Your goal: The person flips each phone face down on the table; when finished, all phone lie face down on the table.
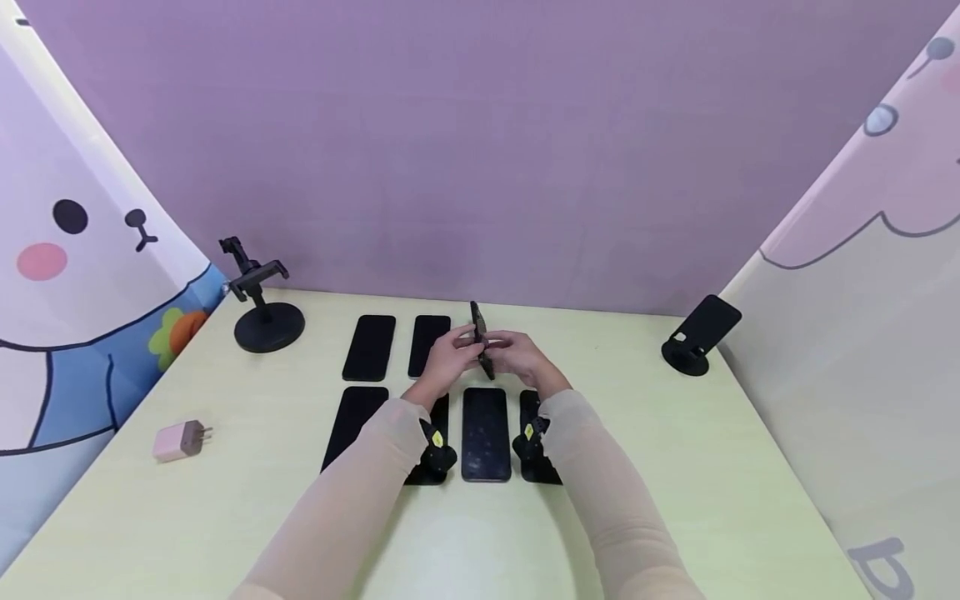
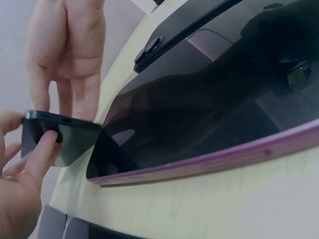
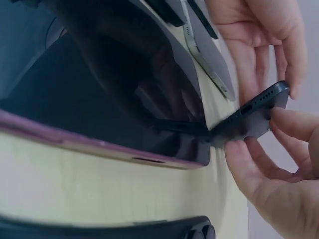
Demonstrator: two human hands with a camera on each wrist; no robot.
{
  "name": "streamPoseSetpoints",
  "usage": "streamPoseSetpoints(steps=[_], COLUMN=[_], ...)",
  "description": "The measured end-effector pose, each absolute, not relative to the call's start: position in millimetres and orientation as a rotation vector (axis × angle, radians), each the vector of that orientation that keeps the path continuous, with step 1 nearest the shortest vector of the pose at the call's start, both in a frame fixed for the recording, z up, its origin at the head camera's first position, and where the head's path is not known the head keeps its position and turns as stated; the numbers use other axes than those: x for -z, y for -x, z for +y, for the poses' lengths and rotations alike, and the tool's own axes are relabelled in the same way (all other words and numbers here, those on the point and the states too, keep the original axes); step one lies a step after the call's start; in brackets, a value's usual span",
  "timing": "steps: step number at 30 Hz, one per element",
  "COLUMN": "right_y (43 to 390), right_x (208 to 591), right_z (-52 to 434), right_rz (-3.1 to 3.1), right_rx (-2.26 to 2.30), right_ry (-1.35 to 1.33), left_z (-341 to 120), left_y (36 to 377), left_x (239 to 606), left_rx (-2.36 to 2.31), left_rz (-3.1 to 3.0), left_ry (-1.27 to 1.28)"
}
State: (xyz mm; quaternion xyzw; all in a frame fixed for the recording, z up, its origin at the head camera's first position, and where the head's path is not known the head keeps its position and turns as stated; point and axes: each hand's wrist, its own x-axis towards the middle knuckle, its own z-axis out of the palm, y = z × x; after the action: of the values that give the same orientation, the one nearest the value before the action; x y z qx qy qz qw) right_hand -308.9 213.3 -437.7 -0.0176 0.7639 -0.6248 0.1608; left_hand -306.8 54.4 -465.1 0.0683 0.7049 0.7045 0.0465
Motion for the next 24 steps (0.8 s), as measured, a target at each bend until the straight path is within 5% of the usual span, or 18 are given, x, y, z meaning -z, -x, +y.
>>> streamPoseSetpoints(steps=[24], right_y=[311], right_x=[448], right_z=[215], right_rz=[2.63], right_rx=[1.239], right_ry=[0.043], left_z=[47], left_y=[312], left_x=[468], left_rx=[-1.249], left_rz=[2.779], left_ry=[-0.325])
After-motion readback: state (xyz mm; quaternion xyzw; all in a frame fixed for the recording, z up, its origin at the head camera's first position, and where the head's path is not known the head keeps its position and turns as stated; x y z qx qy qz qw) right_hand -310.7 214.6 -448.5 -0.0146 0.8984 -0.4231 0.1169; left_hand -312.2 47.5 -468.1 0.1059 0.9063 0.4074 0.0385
